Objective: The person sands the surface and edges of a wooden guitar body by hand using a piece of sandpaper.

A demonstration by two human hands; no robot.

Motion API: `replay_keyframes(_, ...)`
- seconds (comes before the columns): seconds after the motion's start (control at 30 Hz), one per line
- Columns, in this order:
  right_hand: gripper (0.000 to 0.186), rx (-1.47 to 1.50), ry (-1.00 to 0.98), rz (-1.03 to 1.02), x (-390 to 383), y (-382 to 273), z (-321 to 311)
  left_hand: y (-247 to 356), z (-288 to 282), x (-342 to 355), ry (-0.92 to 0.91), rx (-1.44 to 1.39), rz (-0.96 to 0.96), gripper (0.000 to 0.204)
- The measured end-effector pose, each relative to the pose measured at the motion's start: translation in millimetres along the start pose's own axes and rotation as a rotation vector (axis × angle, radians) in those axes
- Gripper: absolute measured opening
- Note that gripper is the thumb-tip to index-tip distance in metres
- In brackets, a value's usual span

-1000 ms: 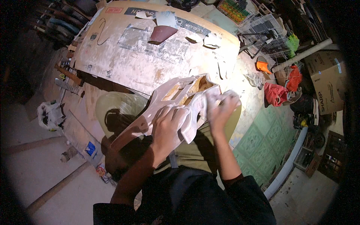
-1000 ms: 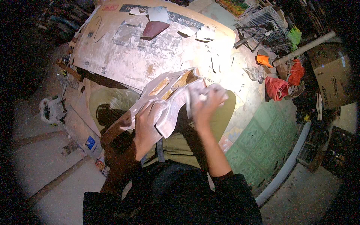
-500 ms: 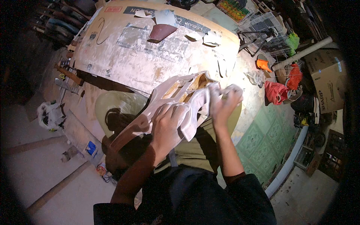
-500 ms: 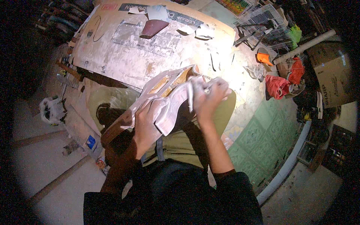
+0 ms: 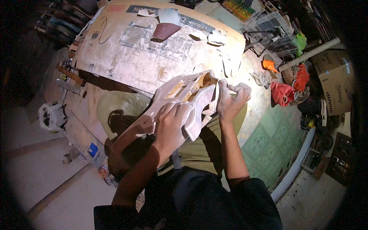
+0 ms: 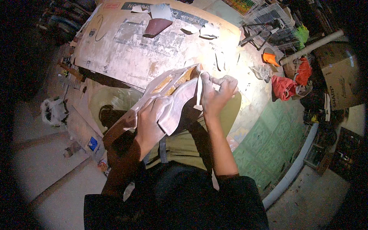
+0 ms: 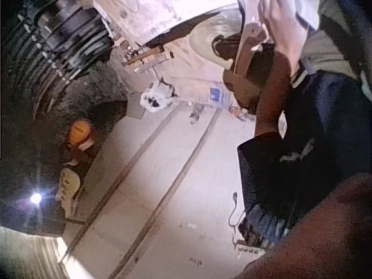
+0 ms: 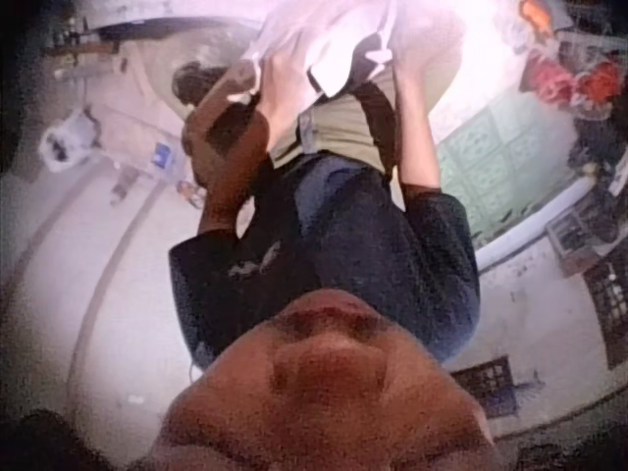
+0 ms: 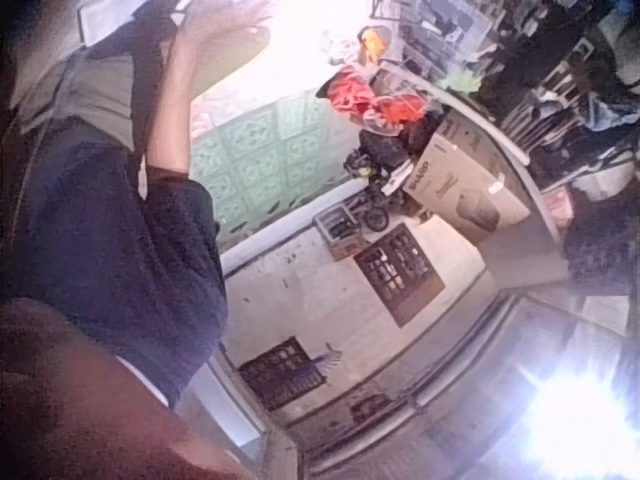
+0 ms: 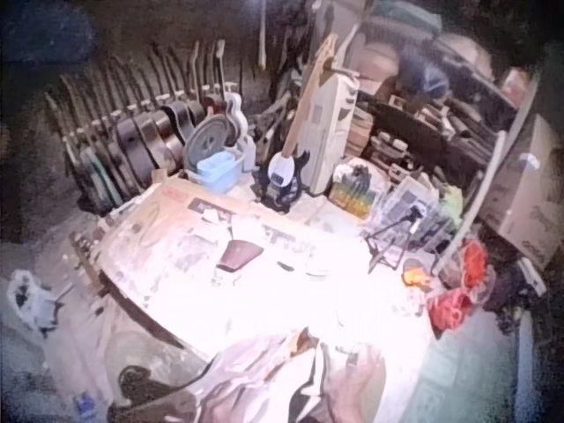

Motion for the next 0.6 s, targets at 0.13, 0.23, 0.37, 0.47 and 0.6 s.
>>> replay_keyframes(0.13, 0.036, 0.059, -0.041, -0.079, -21, -29, -1, -6, 1, 1, -0.013, -0.033, -0.036, 0.043)
replay_keyframes(0.23, 0.034, 0.1, 0.066, 0.172, 8, 12, 1, -3, 1, 2, -0.026, -0.047, -0.044, 0.044)
replay_keyframes(0.37, 0.034, 0.131, -0.12, -0.005, -23, -25, 1, -4, 0, -2, -0.006, -0.003, -0.056, 0.042)
replay_keyframes(0.47, 0.037, 0.016, 0.007, 0.122, 12, 9, 0, -5, 1, 4, -0.017, -0.02, -0.011, 0.044)
replay_keyframes(0.6, 0.035, 0.18, -0.075, -0.068, -21, -30, 1, -9, 2, -1, -0.036, -0.073, -0.067, 0.046)
Point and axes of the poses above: each hand's wrist, its own x-axis towards the middle knuckle, its own z-axis out of the palm, y = z × x, the point moved 4 cm from there along x, towards the middle knuckle, and after that the axes turned 12 degrees about -z, right-handed, at the moved point
